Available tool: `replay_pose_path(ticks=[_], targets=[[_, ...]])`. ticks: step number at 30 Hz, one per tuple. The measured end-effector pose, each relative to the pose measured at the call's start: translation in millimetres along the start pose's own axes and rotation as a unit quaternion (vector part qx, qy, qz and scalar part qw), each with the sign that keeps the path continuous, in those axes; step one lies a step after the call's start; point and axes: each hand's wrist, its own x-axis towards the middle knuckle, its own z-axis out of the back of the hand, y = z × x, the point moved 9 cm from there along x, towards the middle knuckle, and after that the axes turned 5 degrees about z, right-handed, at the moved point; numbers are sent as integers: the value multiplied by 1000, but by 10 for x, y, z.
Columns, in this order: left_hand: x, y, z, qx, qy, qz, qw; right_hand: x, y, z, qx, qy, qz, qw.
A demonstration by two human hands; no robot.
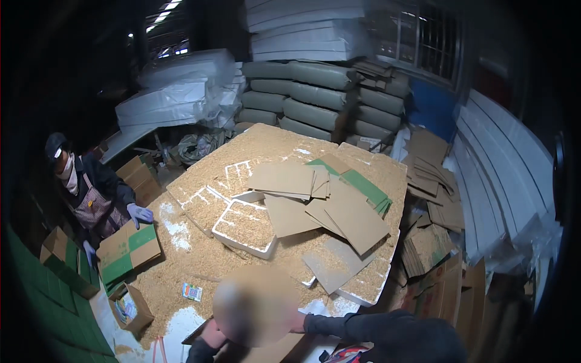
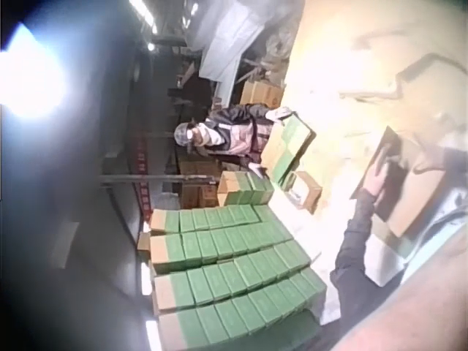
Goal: The person packs items into cardboard boxes by placing a layer of wood shavings, adding packaged goods, and then covering them with more wood shavings and a cardboard divider.
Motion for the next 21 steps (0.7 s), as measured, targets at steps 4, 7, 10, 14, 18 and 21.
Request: replay_pose_path(ticks=[4, 7, 10, 14, 18, 21], targets=[[-1291, 575, 1040, 70, -441, -4, 895, 190, 70, 13, 286, -106, 172, 937], [-1862, 1591, 545, -19, -426, 15, 904, -5, 484, 297, 19, -54, 110, 992], [-2185, 2464, -350, -318, -215, 265, 884, -57, 552, 208, 517, 40, -15, 855], [-2536, 1460, -785, 172, -227, 82, 955, -35, -11, 496, 574, -85, -7, 814], [-2567, 945, -982, 149, -243, 249, 926, -592, -142, -43, 265, -151, -26, 952], [-2240, 969, -330, -292, -449, 281, 796, -856, -23, 25, 246, -172, -29, 954]])
